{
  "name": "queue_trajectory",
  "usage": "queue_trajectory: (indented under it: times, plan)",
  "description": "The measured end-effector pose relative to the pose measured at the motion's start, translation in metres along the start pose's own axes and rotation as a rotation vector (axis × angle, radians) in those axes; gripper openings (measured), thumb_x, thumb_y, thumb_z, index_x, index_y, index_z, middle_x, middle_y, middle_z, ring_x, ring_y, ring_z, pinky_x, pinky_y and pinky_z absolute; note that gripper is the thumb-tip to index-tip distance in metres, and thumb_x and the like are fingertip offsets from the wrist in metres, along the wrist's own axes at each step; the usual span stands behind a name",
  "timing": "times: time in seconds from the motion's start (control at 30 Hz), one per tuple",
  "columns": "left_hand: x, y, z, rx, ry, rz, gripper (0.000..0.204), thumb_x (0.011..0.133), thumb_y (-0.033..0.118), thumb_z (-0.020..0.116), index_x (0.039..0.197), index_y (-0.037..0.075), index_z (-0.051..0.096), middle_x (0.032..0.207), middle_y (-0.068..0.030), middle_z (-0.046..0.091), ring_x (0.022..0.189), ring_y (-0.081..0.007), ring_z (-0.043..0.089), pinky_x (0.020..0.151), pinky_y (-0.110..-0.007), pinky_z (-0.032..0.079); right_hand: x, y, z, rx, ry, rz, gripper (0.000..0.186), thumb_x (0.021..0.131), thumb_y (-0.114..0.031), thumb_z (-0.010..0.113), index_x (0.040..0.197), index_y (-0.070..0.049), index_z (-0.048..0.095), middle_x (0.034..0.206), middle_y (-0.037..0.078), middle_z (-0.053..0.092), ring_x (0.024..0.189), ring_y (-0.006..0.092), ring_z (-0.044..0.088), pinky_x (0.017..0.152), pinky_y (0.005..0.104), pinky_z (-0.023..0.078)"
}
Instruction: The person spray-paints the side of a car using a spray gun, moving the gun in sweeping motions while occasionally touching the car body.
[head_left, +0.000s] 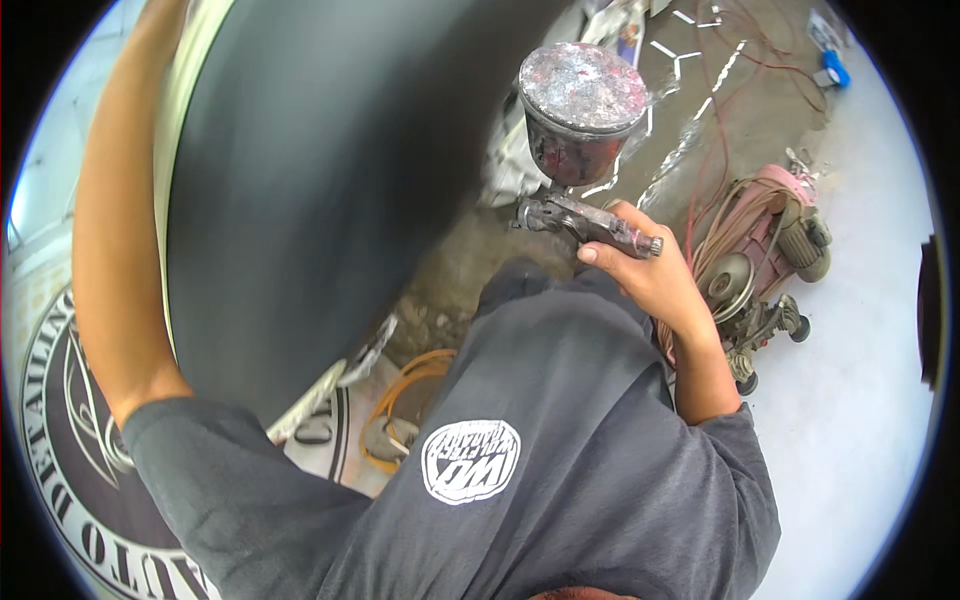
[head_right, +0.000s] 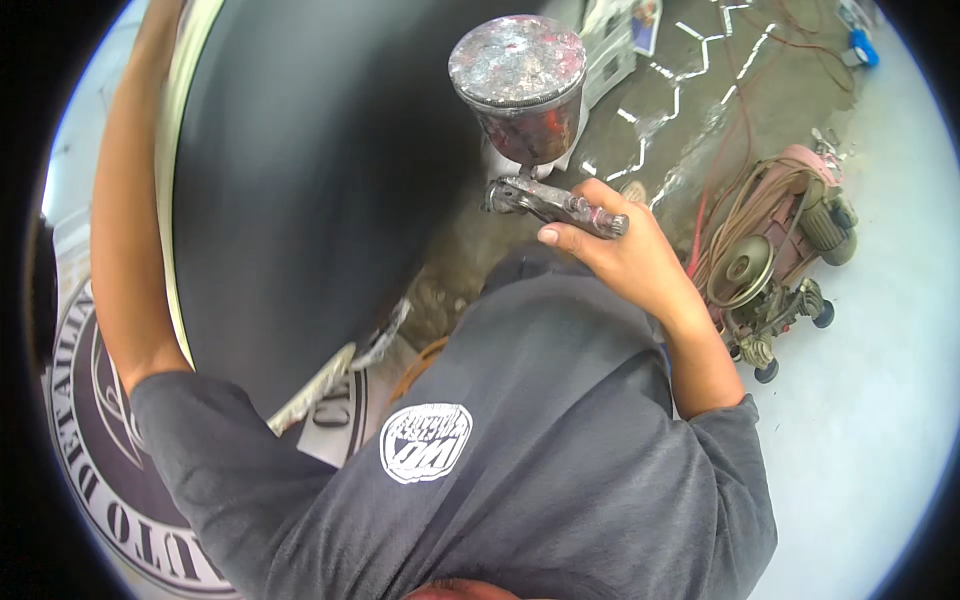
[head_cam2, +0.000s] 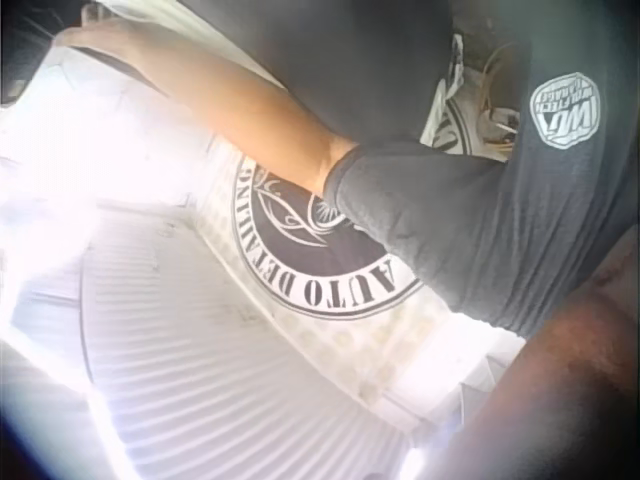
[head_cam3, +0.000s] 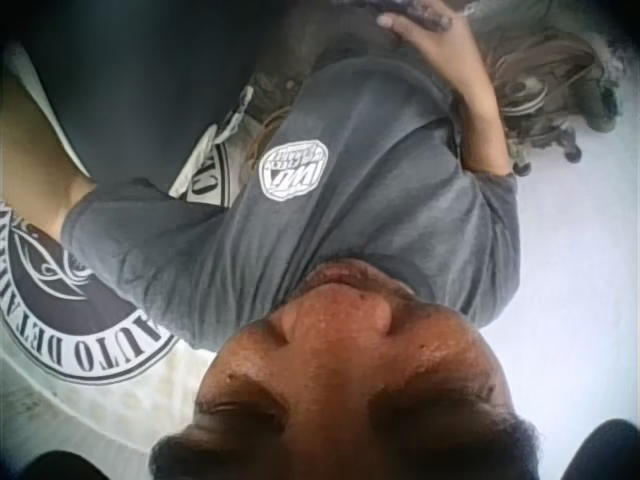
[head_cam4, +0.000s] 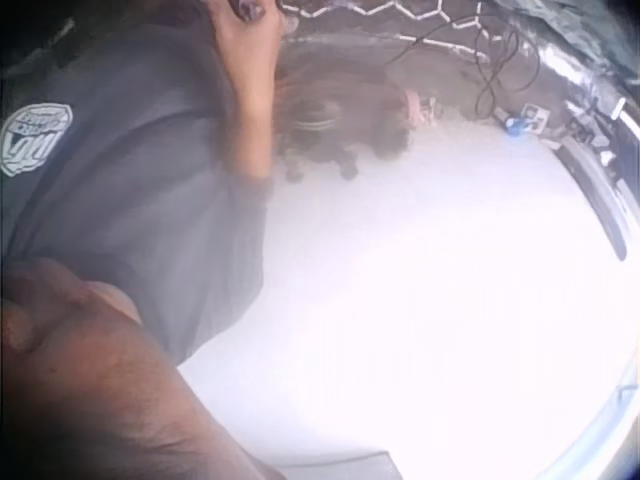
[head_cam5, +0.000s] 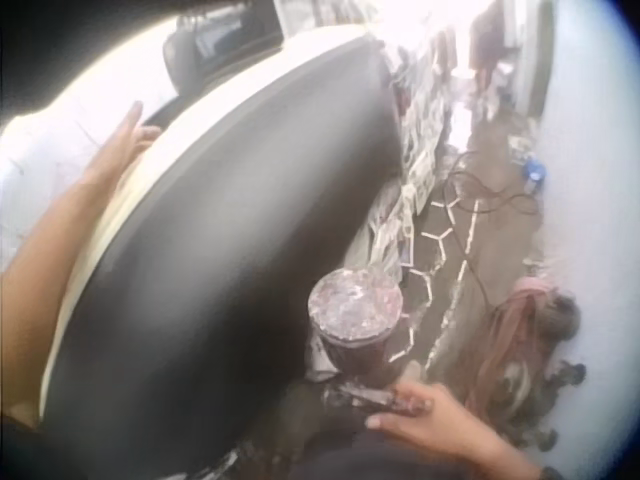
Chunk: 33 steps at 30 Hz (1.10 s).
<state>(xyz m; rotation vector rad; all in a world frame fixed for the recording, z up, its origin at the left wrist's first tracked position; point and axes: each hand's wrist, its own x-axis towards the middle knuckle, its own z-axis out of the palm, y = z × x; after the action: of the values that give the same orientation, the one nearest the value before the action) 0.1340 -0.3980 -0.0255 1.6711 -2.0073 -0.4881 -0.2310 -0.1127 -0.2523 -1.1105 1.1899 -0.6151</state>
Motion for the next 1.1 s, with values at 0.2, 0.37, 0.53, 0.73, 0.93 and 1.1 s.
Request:
queue_trajectory:
  times: [0.2,0.37,0.53,0.73,0.93,1.1]
  plan:
    - [0.007,-0.017,-0.009,-0.069,0.087,-0.136,0.083,0.104,0.068,0.022,0.15,0.005,0.05,0.155,-0.0168,0.049,0.15,-0.0283,0.035,0.126,-0.041,0.015,0.058,-0.002,-0.072,0.067,0.31,-0.148,0.03,0.092,-0.031,0.078,0.097,-0.005,0.065,0.071,-0.003,0.058,0.066,0.0066,0.049,0.06,0.0271,0.041]
    - [0.009,0.0,0.008,-0.119,0.106,-0.203,0.091,0.101,0.074,0.019,0.152,0.004,0.047,0.156,-0.0247,0.042,0.152,-0.0344,0.032,0.125,-0.046,0.016,0.106,-0.009,-0.151,0.162,0.568,-0.154,0.033,0.093,-0.038,0.076,0.104,-0.007,0.069,0.074,-0.004,0.062,0.061,0.0046,0.051,0.055,0.0247,0.041]
    - [0.01,-0.007,0.002,-0.156,0.135,-0.24,0.091,0.102,0.073,0.016,0.154,0.004,0.043,0.158,-0.0241,0.041,0.152,-0.0337,0.031,0.125,-0.046,0.017,0.146,-0.005,-0.212,0.257,0.728,-0.273,0.038,0.092,-0.041,0.075,0.105,-0.006,0.068,0.075,-0.001,0.064,0.054,0.0057,0.053,0.049,0.0243,0.043]
    - [0.004,-0.014,-0.008,-0.217,0.331,-0.105,0.082,0.107,0.063,0.01,0.152,0.003,0.044,0.158,-0.0177,0.043,0.152,-0.0295,0.032,0.126,-0.049,0.018,0.164,-0.016,-0.256,0.436,0.883,-0.35,0.038,0.095,-0.034,0.075,0.115,-0.003,0.067,0.091,0.003,0.071,0.054,0.0069,0.057,0.05,0.0234,0.045]
    - [-0.021,0.04,-0.014,0.407,0.736,0.31,0.058,0.111,0.035,0.024,0.145,-0.007,0.047,0.146,-0.0183,0.053,0.143,-0.0315,0.043,0.122,-0.05,0.029,0.17,-0.043,-0.302,0.666,0.94,-0.585,0.036,0.098,-0.024,0.072,0.127,-0.004,0.065,0.117,0.005,0.072,0.066,0.0103,0.065,0.059,0.0261,0.053]
    - [-0.012,0.138,0.237,-0.159,0.44,0.586,0.051,0.109,0.037,0.037,0.119,-0.006,0.061,0.12,-0.0182,0.062,0.105,-0.0301,0.066,0.086,-0.042,0.056,0.167,-0.076,-0.336,0.708,1.04,-0.718,0.034,0.1,-0.019,0.069,0.129,-0.002,0.063,0.118,0.006,0.07,0.072,0.0144,0.069,0.068,0.0311,0.059]
